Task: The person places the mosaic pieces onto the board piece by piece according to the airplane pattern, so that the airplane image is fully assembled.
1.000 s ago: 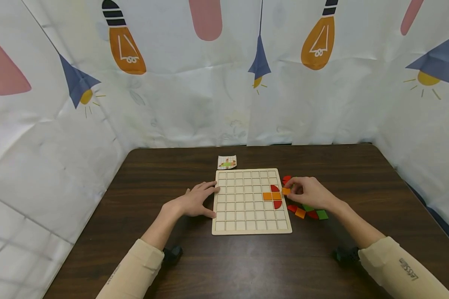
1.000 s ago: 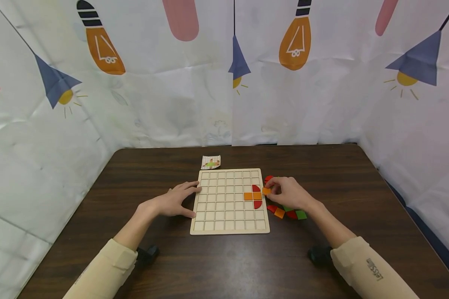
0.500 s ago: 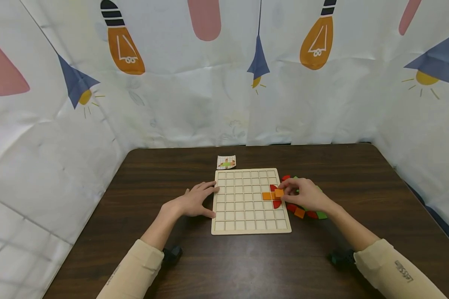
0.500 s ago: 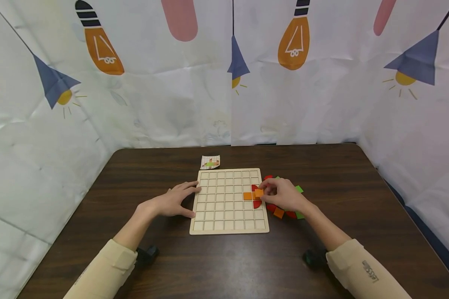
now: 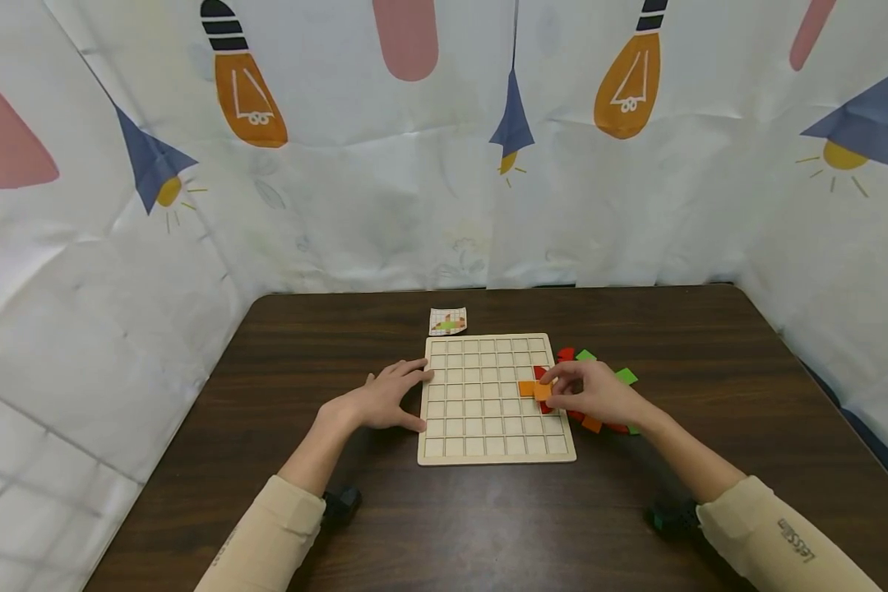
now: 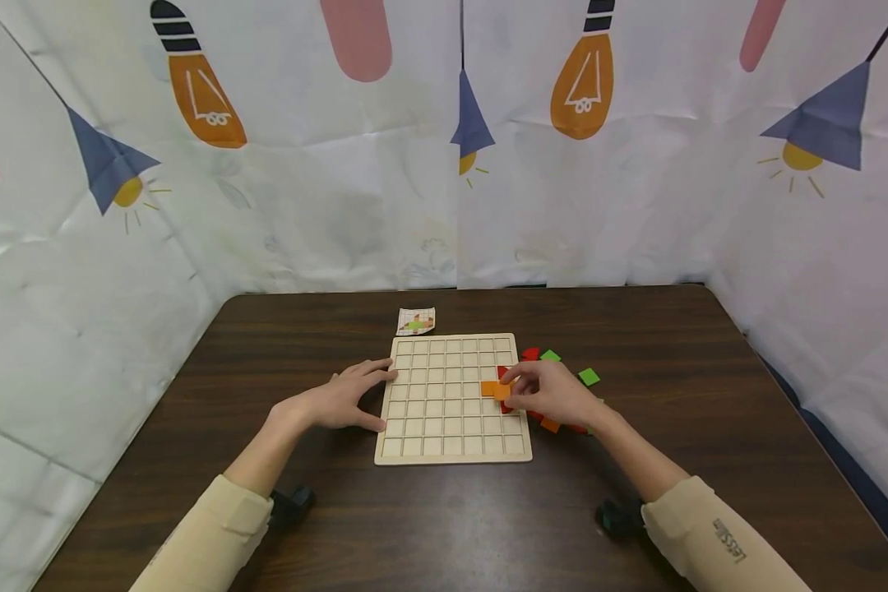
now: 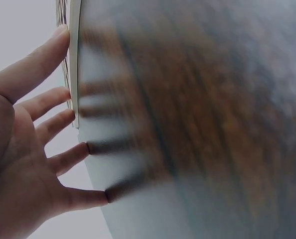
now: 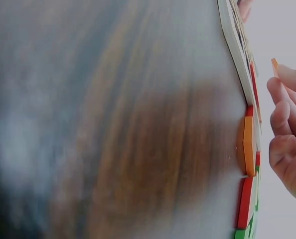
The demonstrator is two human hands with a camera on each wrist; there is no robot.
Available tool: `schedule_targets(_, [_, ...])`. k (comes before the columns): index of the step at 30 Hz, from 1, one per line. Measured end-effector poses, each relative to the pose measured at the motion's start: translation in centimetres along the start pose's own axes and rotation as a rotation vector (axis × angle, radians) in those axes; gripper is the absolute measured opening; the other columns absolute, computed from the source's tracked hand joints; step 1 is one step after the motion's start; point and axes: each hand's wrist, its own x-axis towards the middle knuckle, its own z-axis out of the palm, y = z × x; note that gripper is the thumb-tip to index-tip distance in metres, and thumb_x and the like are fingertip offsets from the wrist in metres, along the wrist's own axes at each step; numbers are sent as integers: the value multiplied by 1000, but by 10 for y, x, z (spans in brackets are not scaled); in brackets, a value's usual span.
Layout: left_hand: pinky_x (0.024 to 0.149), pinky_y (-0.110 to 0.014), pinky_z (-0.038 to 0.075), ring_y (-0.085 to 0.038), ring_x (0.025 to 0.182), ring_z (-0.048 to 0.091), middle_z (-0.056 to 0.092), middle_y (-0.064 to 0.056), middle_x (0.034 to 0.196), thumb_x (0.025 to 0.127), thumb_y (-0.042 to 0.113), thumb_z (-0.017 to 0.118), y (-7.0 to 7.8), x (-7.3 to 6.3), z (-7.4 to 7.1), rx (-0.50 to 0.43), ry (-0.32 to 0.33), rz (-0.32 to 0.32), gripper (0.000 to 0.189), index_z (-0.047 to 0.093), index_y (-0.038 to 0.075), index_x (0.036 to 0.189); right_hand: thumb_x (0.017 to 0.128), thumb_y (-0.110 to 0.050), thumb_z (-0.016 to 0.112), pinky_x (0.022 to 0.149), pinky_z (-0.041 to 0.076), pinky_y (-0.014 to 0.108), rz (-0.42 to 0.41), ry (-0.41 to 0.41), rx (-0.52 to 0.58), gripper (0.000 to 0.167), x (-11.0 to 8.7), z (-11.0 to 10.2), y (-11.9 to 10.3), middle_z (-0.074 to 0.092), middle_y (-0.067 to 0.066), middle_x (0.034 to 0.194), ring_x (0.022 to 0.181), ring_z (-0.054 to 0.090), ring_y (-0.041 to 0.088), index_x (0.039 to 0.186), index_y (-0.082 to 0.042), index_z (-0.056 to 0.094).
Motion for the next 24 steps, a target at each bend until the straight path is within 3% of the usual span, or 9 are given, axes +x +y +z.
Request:
schedule_targets(10, [111, -78, 12, -44, 153, 12, 18, -12, 169, 90, 37, 81, 2, 1, -2, -5, -6, -11, 85, 39, 11, 160, 88, -22, 84, 73, 53, 30, -10, -39, -54, 31, 5, 8, -8, 70, -7, 86, 82, 65, 14, 113, -7, 74])
schedule_targets(24, [110, -79, 12, -45, 153, 12, 18, -13, 169, 90, 36, 81, 0, 1, 1, -15, 1, -4, 85, 39, 11, 159, 90, -16, 82, 68, 51, 29, -37, -79, -104, 22, 11, 15, -12, 65, -8, 79, 71, 60, 11, 108, -6, 74])
